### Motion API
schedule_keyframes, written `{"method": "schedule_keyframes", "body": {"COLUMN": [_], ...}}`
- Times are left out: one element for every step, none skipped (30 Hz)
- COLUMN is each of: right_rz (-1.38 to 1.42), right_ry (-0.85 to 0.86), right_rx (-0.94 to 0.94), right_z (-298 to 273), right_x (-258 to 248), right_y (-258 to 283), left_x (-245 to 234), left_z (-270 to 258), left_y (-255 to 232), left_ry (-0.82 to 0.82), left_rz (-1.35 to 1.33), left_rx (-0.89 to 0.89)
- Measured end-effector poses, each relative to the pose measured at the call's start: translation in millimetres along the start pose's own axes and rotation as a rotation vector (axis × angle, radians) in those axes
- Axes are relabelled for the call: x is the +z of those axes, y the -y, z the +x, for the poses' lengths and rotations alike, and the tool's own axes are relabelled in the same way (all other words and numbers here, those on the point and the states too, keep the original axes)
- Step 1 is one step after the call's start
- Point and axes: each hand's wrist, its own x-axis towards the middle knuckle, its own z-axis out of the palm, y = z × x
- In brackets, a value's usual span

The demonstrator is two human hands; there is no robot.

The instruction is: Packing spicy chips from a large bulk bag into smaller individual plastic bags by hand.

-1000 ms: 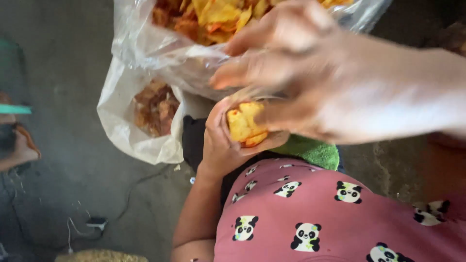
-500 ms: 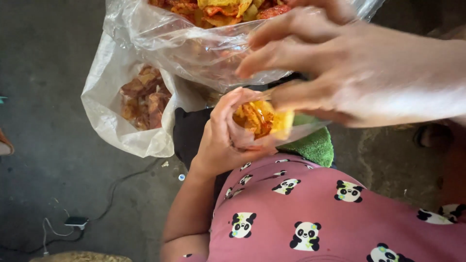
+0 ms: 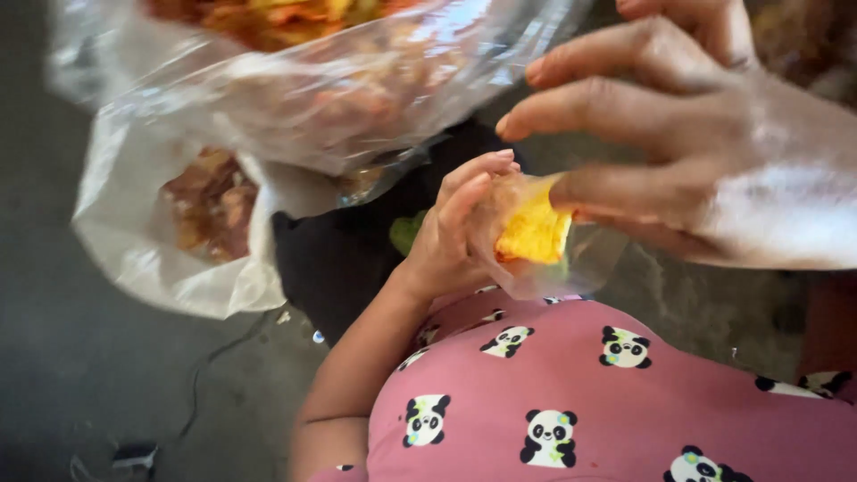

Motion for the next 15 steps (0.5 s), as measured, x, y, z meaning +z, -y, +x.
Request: {"method": "schedule_keyframes", "body": {"right_rz": [0.016, 0.039, 0.044, 0.081, 0.117, 0.124, 0.097, 0.069, 0.076, 0.049, 0.022, 0.022, -0.034, -0.092, -0.093], "right_ry": [-0.010, -0.020, -0.015, -0.014, -0.015, -0.012, -0.017, -0.022, -0.021, -0.030, -0.039, -0.045, -0.059, -0.076, -0.086], "right_rx": [0.030, 0.059, 0.084, 0.079, 0.074, 0.093, 0.093, 0.087, 0.099, 0.122, 0.145, 0.150, 0.148, 0.151, 0.160], "right_z": [-9, -18, -25, -33, -41, -48, -55, -62, -69, -75, -81, -81, -81, -81, -81], "right_x": [1, 3, 5, 6, 7, 16, 25, 34, 40, 46, 52, 51, 50, 50, 49], "right_y": [2, 6, 6, 6, 6, 4, 3, 1, 0, -2, -3, -2, -2, 0, 0], "left_x": [6, 12, 17, 23, 29, 32, 34, 36, 38, 39, 39, 39, 39, 38, 37], "left_z": [-2, -5, -8, -11, -14, -14, -14, -14, -15, -14, -13, -15, -17, -18, -21], "left_y": [7, 12, 18, 23, 29, 32, 35, 38, 38, 38, 39, 40, 41, 42, 43], "left_ry": [0.046, 0.090, 0.100, 0.147, 0.193, 0.201, 0.241, 0.279, 0.284, 0.293, 0.302, 0.310, 0.301, 0.297, 0.310], "left_rz": [-0.044, -0.087, -0.110, -0.118, -0.126, -0.143, -0.150, -0.151, -0.162, -0.181, -0.199, -0.199, -0.211, -0.222, -0.222], "left_rx": [-0.004, -0.015, -0.024, -0.013, -0.001, -0.011, -0.012, -0.011, -0.019, -0.038, -0.058, -0.059, -0.083, -0.107, -0.108]}}
